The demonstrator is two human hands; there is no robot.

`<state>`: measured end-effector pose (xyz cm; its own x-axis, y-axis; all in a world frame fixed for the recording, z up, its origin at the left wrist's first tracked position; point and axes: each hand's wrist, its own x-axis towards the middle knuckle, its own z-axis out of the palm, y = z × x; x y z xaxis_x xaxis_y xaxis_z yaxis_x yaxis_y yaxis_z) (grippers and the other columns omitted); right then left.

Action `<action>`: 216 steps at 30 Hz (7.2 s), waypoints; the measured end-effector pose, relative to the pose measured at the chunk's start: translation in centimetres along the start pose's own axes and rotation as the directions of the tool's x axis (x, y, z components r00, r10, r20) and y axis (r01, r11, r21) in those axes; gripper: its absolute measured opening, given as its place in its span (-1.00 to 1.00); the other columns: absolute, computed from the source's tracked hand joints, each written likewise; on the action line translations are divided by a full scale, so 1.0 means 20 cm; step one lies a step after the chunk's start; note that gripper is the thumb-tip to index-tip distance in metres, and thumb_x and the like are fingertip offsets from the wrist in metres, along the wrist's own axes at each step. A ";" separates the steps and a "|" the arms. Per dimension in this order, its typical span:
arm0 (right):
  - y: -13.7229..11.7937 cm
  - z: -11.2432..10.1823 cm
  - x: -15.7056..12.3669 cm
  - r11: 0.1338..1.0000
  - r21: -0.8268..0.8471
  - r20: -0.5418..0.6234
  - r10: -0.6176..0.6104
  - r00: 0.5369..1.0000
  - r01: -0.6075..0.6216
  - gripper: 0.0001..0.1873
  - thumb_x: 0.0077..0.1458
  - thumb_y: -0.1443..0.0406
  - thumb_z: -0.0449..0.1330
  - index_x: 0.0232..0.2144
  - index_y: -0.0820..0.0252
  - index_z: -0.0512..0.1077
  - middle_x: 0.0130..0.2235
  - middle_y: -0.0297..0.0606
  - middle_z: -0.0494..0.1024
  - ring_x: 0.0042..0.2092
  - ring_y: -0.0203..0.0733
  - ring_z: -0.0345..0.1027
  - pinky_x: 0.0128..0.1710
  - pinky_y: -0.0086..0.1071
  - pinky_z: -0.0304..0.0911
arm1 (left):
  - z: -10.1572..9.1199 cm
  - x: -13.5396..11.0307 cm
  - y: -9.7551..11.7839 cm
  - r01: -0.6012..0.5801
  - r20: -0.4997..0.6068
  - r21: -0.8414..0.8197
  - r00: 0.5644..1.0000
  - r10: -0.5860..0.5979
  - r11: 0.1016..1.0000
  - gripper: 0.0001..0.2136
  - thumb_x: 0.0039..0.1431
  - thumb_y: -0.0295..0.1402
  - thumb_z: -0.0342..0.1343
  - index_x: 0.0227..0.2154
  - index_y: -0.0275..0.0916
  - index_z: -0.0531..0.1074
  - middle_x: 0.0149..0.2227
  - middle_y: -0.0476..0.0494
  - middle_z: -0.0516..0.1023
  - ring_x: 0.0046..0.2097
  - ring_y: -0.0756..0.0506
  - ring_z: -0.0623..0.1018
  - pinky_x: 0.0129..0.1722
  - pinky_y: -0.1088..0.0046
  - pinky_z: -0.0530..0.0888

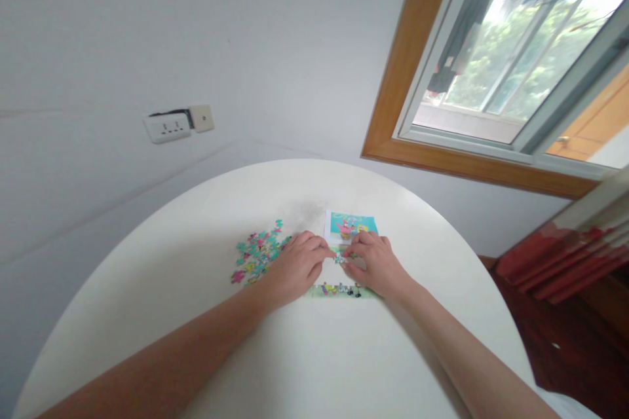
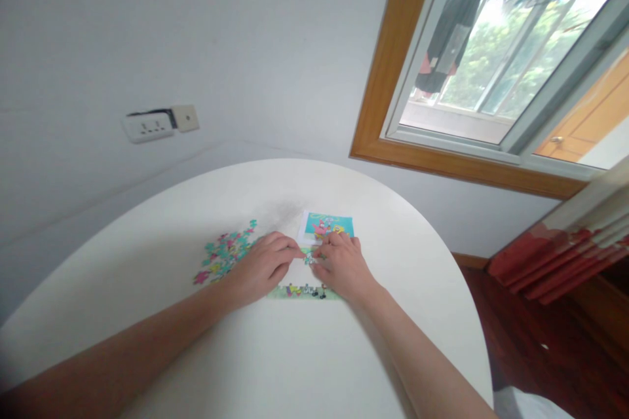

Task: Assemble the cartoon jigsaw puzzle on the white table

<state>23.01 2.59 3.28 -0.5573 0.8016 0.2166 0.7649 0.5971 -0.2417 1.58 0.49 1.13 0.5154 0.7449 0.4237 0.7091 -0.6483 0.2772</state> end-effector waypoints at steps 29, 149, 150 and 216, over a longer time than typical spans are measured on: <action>-0.02 -0.06 -0.02 0.995 -0.048 -0.001 -0.084 0.996 0.084 -0.83 0.14 0.30 0.17 -0.31 -0.02 0.58 -0.18 -0.25 0.44 -0.10 -0.16 0.23 -0.14 -0.26 -0.04 | 0.01 0.00 -0.02 0.000 0.006 0.003 1.000 0.000 1.000 -0.61 0.13 -0.60 -0.03 -0.08 -0.06 0.49 -0.14 -0.08 0.46 -0.04 -0.13 0.34 0.00 0.26 0.31; 0.14 0.00 -0.01 0.993 0.120 -0.174 0.041 0.984 -0.020 -0.72 0.07 0.47 0.11 -0.28 0.04 0.53 -0.17 -0.26 0.49 -0.10 -0.15 0.26 -0.15 -0.27 0.04 | -0.08 -0.02 -0.14 0.168 -0.278 0.116 0.952 -0.130 0.979 -0.71 0.15 -0.51 -0.06 -0.11 -0.19 0.44 -0.12 -0.18 0.35 -0.05 -0.18 0.35 -0.01 0.18 0.34; 0.15 0.00 -0.01 0.992 0.120 -0.173 0.049 0.984 -0.029 -0.71 0.06 0.47 0.11 -0.28 0.04 0.53 -0.17 -0.26 0.50 -0.10 -0.15 0.26 -0.15 -0.27 0.04 | -0.08 -0.02 -0.16 0.186 -0.295 0.127 0.945 -0.142 0.974 -0.71 0.14 -0.51 -0.05 -0.11 -0.19 0.43 -0.12 -0.18 0.35 -0.06 -0.18 0.35 -0.02 0.18 0.34; -0.40 0.07 0.42 0.997 -0.069 0.156 -0.022 0.988 0.033 -0.79 0.07 0.32 0.15 -0.26 0.03 0.56 -0.18 -0.17 0.50 -0.05 -0.04 0.26 -0.12 -0.23 0.13 | -0.28 -0.22 -0.36 0.214 -0.053 -0.030 0.975 -0.215 0.976 -0.76 0.06 -0.45 0.06 -0.20 -0.22 0.51 -0.23 -0.15 0.44 -0.12 -0.13 0.43 -0.03 0.29 0.35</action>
<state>11.81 4.67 5.78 -0.6174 0.7834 0.0717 0.7667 0.6196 -0.1681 -8.48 0.96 2.21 0.3249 0.8574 0.3991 0.7883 -0.4787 0.3867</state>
